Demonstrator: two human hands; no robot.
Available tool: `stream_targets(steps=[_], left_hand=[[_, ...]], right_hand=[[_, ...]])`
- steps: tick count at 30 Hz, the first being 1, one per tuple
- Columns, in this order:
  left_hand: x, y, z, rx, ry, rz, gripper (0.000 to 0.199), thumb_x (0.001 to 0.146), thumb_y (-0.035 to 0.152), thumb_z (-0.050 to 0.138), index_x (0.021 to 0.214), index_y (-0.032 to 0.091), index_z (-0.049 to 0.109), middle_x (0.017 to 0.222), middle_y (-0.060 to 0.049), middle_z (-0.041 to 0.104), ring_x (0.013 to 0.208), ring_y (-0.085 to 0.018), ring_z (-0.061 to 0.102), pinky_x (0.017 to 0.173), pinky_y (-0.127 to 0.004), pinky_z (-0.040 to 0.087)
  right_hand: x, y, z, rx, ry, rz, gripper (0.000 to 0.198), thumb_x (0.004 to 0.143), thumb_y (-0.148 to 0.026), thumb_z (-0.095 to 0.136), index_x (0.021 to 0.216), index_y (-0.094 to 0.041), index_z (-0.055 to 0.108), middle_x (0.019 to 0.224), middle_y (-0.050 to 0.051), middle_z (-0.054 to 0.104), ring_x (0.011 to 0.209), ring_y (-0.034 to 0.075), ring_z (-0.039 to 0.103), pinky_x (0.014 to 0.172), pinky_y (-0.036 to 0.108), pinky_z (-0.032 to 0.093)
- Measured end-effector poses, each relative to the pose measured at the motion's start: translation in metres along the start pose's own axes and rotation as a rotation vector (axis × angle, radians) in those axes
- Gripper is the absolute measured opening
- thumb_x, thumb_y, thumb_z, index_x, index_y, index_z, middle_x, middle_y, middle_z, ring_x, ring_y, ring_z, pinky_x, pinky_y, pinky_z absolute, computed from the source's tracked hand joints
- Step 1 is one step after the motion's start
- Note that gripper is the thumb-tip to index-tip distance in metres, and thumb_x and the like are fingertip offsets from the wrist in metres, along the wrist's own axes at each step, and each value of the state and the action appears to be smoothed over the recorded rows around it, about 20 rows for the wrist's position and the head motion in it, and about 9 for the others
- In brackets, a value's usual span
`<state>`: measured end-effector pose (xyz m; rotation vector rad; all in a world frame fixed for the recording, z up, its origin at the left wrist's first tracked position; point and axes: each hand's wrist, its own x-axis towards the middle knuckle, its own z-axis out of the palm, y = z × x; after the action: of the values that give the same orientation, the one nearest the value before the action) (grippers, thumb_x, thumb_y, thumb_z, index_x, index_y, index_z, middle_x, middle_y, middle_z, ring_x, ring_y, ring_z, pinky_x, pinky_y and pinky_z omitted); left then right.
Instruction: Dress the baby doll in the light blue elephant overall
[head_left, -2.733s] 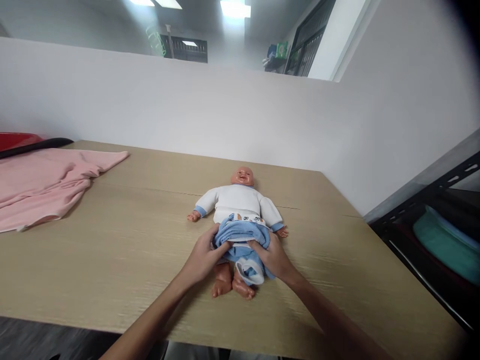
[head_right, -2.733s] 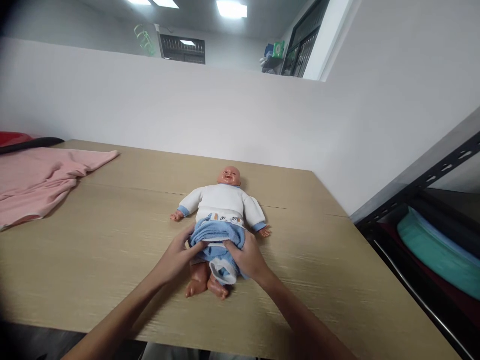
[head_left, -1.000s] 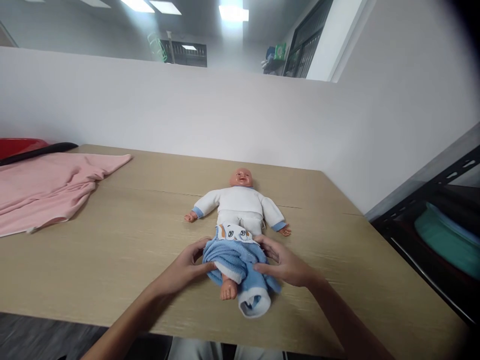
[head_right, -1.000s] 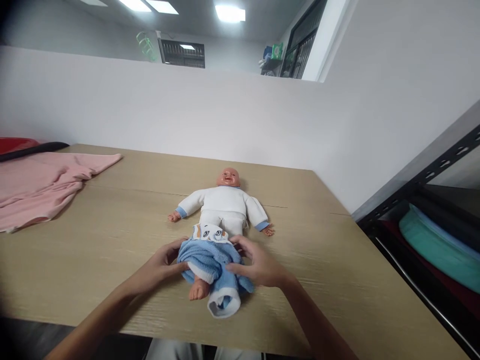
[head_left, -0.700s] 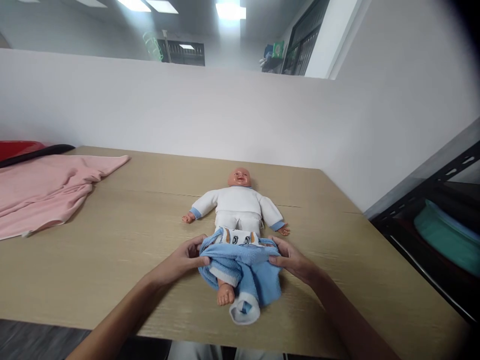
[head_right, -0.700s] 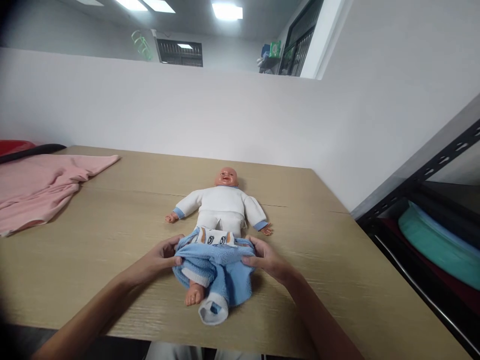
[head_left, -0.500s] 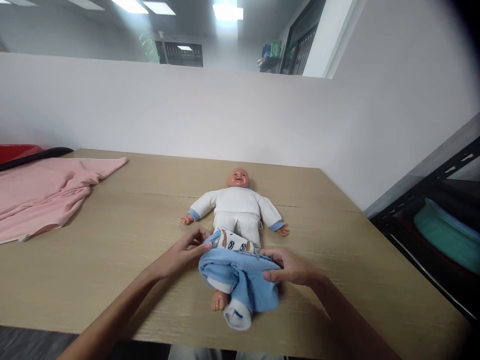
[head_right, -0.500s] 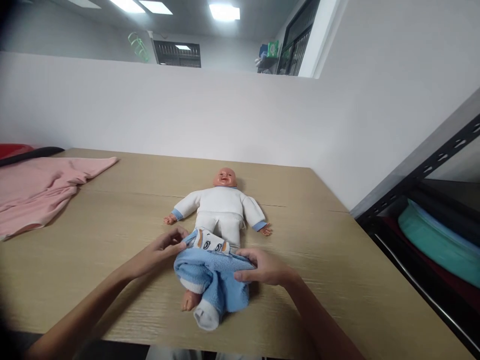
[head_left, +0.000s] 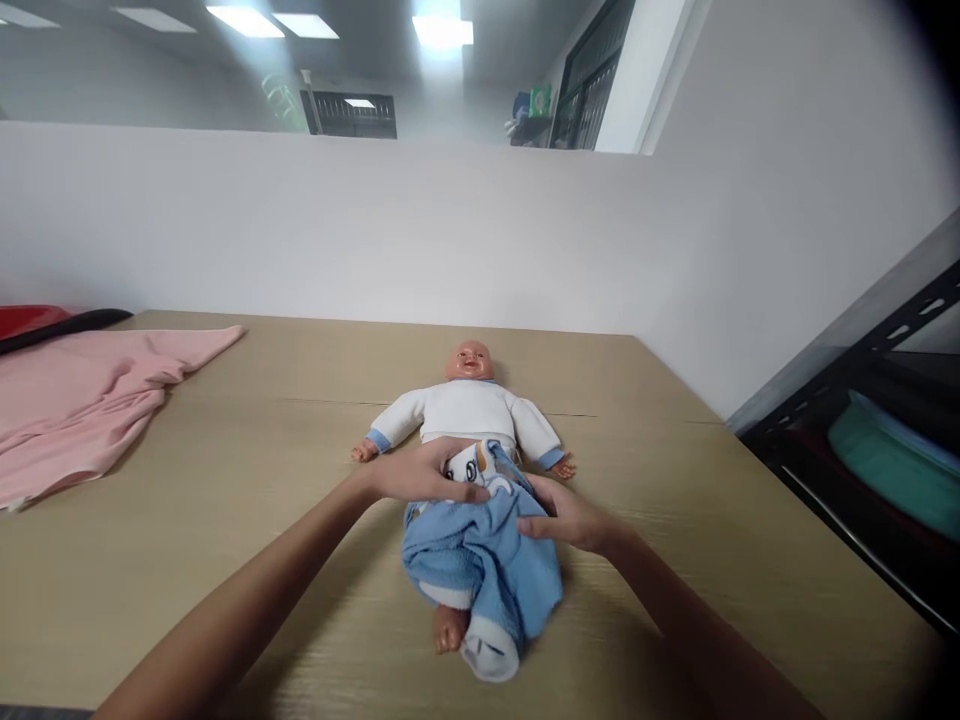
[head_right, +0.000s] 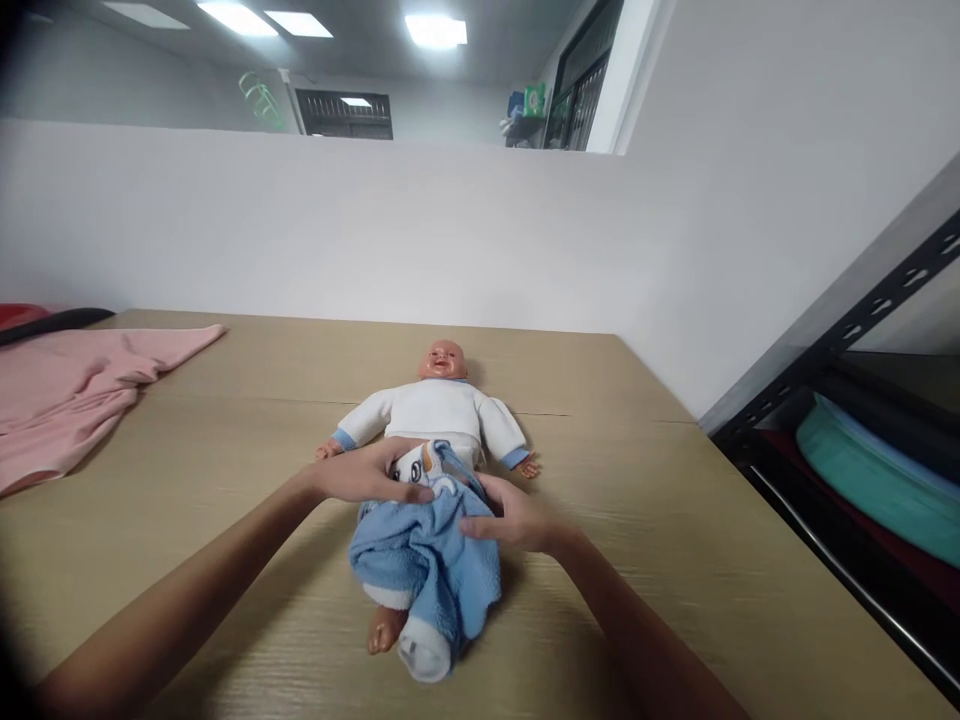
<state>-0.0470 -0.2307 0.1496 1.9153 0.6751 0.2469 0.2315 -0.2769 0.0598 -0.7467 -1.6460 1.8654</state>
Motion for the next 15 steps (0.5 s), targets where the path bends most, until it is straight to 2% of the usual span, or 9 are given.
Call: stream_targets(steps=[2, 6, 8, 11, 13, 15], left_hand=[[0.009, -0.003, 0.0, -0.091, 0.036, 0.028, 0.045, 0.091, 0.049, 0.08, 0.124, 0.02, 0.07, 0.113, -0.002, 0.073, 0.101, -0.019, 0.065, 0.089, -0.027, 0.053], [0.021, -0.011, 0.002, -0.189, -0.069, 0.018, 0.045, 0.087, 0.047, 0.085, 0.12, 0.02, 0.069, 0.107, -0.001, 0.073, 0.097, -0.018, 0.067, 0.088, -0.026, 0.054], [0.025, -0.015, 0.003, -0.208, -0.164, 0.053, 0.049, 0.08, 0.046, 0.092, 0.115, 0.02, 0.071, 0.106, -0.002, 0.074, 0.097, -0.019, 0.068, 0.089, -0.027, 0.056], [0.029, -0.019, 0.004, -0.219, -0.336, 0.071, 0.047, 0.075, 0.045, 0.095, 0.107, 0.018, 0.075, 0.102, -0.003, 0.077, 0.094, -0.022, 0.071, 0.093, -0.031, 0.059], [0.03, -0.019, 0.005, -0.209, -0.392, 0.074, 0.045, 0.076, 0.047, 0.094, 0.104, 0.016, 0.077, 0.101, -0.003, 0.079, 0.096, -0.024, 0.073, 0.098, -0.034, 0.06], [0.031, -0.02, 0.005, -0.209, -0.405, 0.105, 0.044, 0.08, 0.049, 0.091, 0.105, 0.015, 0.078, 0.104, -0.004, 0.079, 0.103, -0.026, 0.073, 0.105, -0.036, 0.058]], right_hand=[[-0.006, -0.005, 0.003, -0.046, -0.027, 0.034, 0.058, 0.083, -0.053, 0.089, 0.127, -0.021, 0.069, 0.112, 0.002, 0.072, 0.1, 0.022, 0.064, 0.093, 0.032, 0.051], [-0.014, -0.004, 0.006, -0.103, -0.019, 0.032, 0.049, 0.084, -0.056, 0.087, 0.114, -0.02, 0.074, 0.099, 0.0, 0.069, 0.087, 0.018, 0.06, 0.084, 0.03, 0.05], [-0.014, 0.0, 0.006, -0.017, 0.065, -0.016, 0.055, 0.086, -0.063, 0.084, 0.12, -0.02, 0.074, 0.099, 0.001, 0.069, 0.089, 0.019, 0.061, 0.086, 0.031, 0.051], [-0.014, 0.0, 0.007, 0.112, 0.174, -0.04, 0.061, 0.092, -0.067, 0.076, 0.133, -0.022, 0.07, 0.11, 0.005, 0.072, 0.104, 0.022, 0.065, 0.098, 0.034, 0.051], [-0.015, -0.007, 0.007, 0.07, 0.176, -0.009, 0.059, 0.098, -0.064, 0.07, 0.141, -0.024, 0.066, 0.121, 0.006, 0.072, 0.113, 0.023, 0.065, 0.104, 0.036, 0.051], [-0.018, -0.016, 0.007, -0.063, 0.104, 0.043, 0.058, 0.098, -0.062, 0.07, 0.141, -0.024, 0.066, 0.123, 0.006, 0.072, 0.111, 0.023, 0.065, 0.101, 0.035, 0.053]])
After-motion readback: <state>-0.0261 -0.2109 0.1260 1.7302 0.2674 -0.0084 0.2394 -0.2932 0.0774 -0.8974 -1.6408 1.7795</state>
